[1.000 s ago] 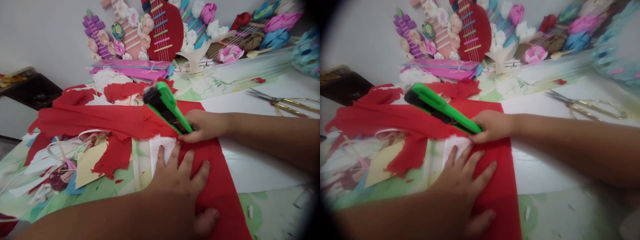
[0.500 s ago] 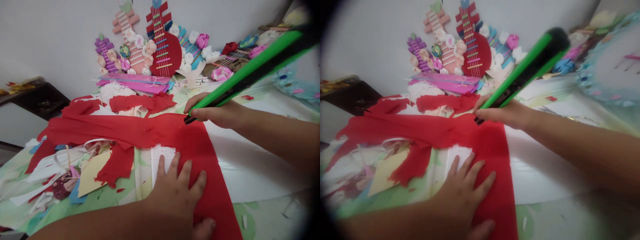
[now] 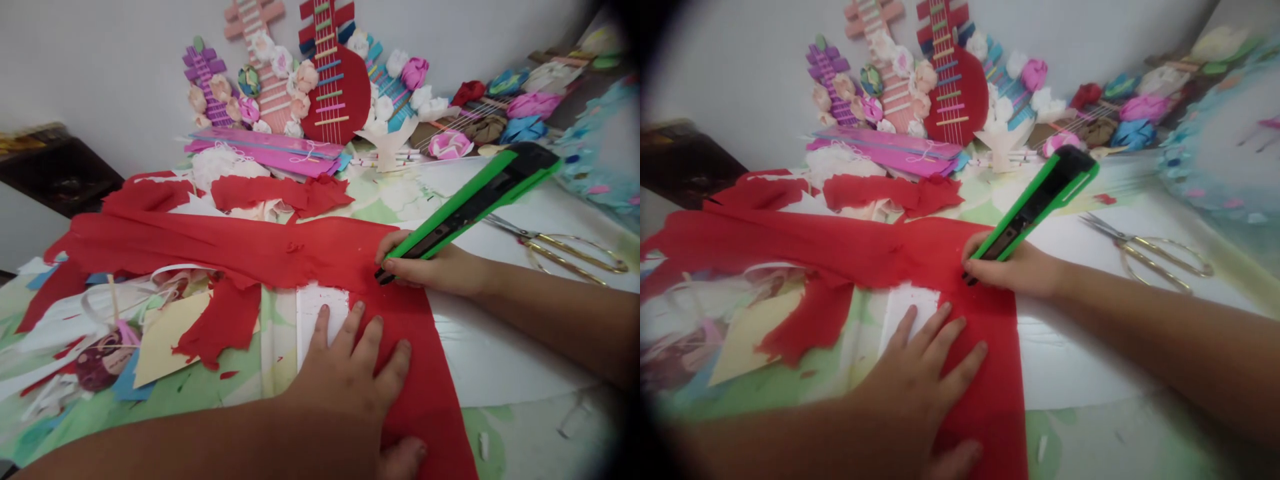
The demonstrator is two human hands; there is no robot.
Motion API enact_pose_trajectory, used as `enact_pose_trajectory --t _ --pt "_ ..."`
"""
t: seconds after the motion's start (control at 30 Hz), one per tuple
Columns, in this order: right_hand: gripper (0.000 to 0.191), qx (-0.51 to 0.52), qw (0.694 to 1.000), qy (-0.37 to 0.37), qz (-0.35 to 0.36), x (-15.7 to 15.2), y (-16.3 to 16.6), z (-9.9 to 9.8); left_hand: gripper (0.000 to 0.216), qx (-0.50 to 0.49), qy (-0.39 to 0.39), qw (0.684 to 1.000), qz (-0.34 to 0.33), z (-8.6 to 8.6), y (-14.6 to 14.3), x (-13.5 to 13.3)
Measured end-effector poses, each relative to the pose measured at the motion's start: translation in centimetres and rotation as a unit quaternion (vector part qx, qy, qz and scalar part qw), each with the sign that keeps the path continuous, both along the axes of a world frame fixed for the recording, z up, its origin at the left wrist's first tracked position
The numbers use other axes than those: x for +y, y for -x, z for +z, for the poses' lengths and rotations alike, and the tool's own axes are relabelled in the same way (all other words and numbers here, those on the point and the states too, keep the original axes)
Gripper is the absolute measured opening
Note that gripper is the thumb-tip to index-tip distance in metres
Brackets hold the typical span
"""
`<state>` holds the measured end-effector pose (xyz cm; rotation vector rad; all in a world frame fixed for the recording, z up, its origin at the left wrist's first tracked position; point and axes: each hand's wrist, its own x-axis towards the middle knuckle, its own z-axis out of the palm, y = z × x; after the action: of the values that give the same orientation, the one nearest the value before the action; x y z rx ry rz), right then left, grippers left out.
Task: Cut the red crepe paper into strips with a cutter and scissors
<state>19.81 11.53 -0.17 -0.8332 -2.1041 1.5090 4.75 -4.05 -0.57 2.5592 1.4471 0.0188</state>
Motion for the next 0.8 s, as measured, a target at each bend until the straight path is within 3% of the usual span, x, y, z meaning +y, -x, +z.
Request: enact_pose_trajectory --t 0.2,0.6,0.8 --pt "0.013 -0.022 0.99 -0.101 0.096 0.14 -0.08 0.23 0.068 -0.013 -0.035 0.999 0.001 -0.63 0.08 -0.32" --pt "0.015 -0.007 0.99 -0.105 0.093 0.45 -0.16 -0.11 0.068 -0.011 -0.033 0.999 0.007 -0.6 -0.02 -0.41" --pt "0.017 -0.03 0.984 -0.123 0.128 0.57 -0.14 -0.08 0.067 -0.007 -0.036 0.999 0.005 -0.5 -0.02 -0.27"
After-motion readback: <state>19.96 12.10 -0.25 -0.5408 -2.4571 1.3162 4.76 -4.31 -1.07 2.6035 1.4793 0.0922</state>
